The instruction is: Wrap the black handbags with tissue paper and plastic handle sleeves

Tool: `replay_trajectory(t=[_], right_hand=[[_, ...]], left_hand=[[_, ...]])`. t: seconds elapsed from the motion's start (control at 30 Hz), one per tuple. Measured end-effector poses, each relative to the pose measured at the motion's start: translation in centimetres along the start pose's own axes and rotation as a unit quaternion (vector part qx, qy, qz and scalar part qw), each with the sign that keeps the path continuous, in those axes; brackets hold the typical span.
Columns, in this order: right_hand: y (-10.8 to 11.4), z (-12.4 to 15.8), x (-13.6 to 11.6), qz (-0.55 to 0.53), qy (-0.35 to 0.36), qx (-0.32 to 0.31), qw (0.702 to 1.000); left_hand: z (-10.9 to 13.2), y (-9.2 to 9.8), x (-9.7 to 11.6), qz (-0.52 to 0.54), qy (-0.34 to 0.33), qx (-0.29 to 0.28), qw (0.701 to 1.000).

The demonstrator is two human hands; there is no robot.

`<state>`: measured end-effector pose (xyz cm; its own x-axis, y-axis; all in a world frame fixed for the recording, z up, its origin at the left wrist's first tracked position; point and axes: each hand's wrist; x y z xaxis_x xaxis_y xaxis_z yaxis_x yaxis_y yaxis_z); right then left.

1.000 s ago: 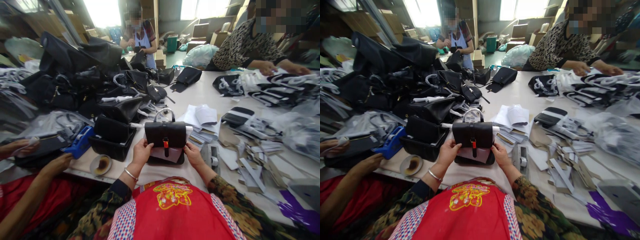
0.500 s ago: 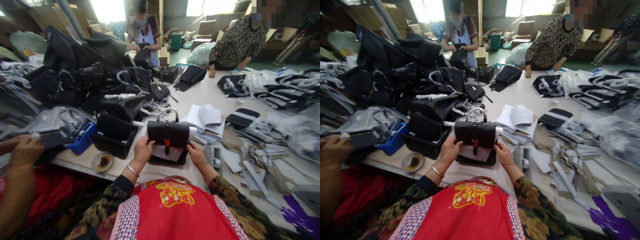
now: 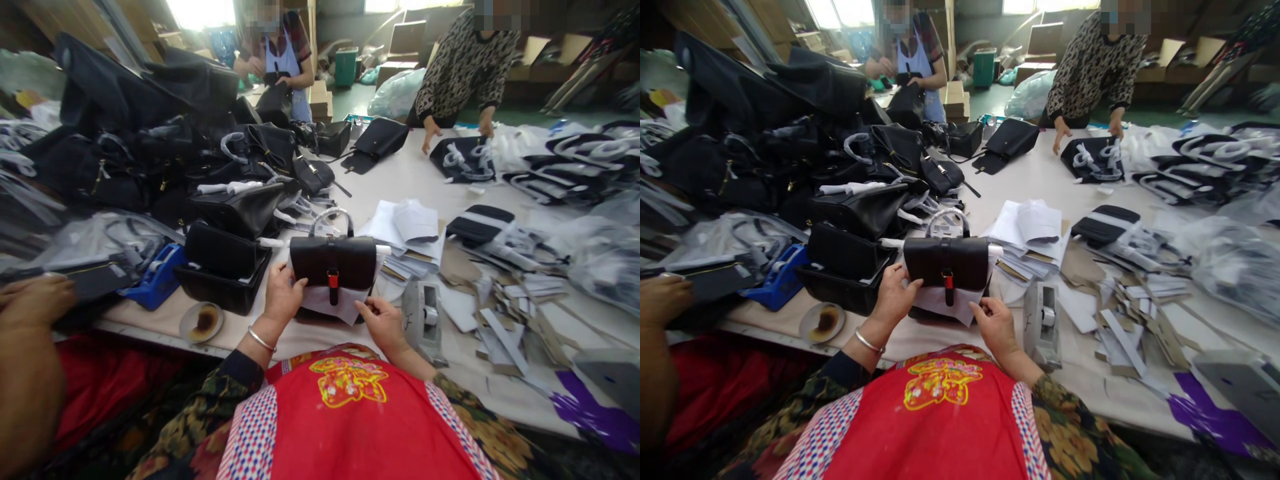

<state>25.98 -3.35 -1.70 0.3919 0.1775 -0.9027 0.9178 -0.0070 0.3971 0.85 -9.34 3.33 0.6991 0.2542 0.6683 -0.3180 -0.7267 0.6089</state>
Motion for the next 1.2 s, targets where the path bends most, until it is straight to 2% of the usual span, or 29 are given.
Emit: replay_trajectory(t=[0.1,0.2,0.4,0.57,0.63,0.77,0.9,0.97,1.07,1.13,1.2], right_hand=[[-0.4,-0.8,0.6,-0.004,-0.001,-0.012,1.0],[0.0,-1.8,0.8,-0.009,0.026,-0.037,0.999],[0.5,-2.2,0.9,-0.008,0.073,-0.043,0.996],[0.7,-2.3,1.5,0.017,0.105,-0.049,0.993],[1.0,-2.5,1.6,0.027,0.115,-0.052,0.992],[1.6,-2.7,1.4,-0.009,0.086,-0.056,0.995],[1.0,-3.1,1.1,-0.081,0.019,-0.043,0.996],[0.2,-3.4,0.9,-0.043,-0.001,-0.042,0.998],[-1.0,-4.1,0.7,0.092,-0.021,-0.065,0.993],[-1.5,-4.7,0.7,0.138,-0.023,-0.067,0.988],[-1.6,-5.3,0.9,0.137,-0.008,-0.065,0.988]], left_hand=[[-0.1,0.3,0.0,-0.007,0.009,-0.012,1.0],[-0.4,0.8,0.1,-0.013,0.014,-0.022,1.0],[-0.9,1.7,0.2,-0.022,0.027,-0.075,0.997],[-0.3,1.3,-1.0,0.013,0.081,-0.033,0.996],[0.1,1.0,-1.9,0.059,0.099,-0.056,0.992],[1.2,0.0,-4.1,0.14,0.117,-0.144,0.973],[2.2,-2.1,-5.6,0.12,0.137,-0.116,0.976],[2.6,-3.0,-5.9,0.113,0.146,-0.103,0.977],[2.6,-3.5,-6.5,0.109,0.158,-0.109,0.975],[2.0,-2.9,-7.1,0.114,0.16,-0.151,0.969],[1.2,-1.7,-7.9,0.114,0.16,-0.224,0.955]])
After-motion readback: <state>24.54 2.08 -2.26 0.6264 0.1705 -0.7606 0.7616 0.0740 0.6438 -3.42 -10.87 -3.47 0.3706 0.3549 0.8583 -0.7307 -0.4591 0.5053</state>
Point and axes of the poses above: each hand's wrist, its own z-axis away from the middle knuckle, its own y-axis out of the back of the hand, x = y × z, and after that the axes turned 12 degrees about x, right-handed
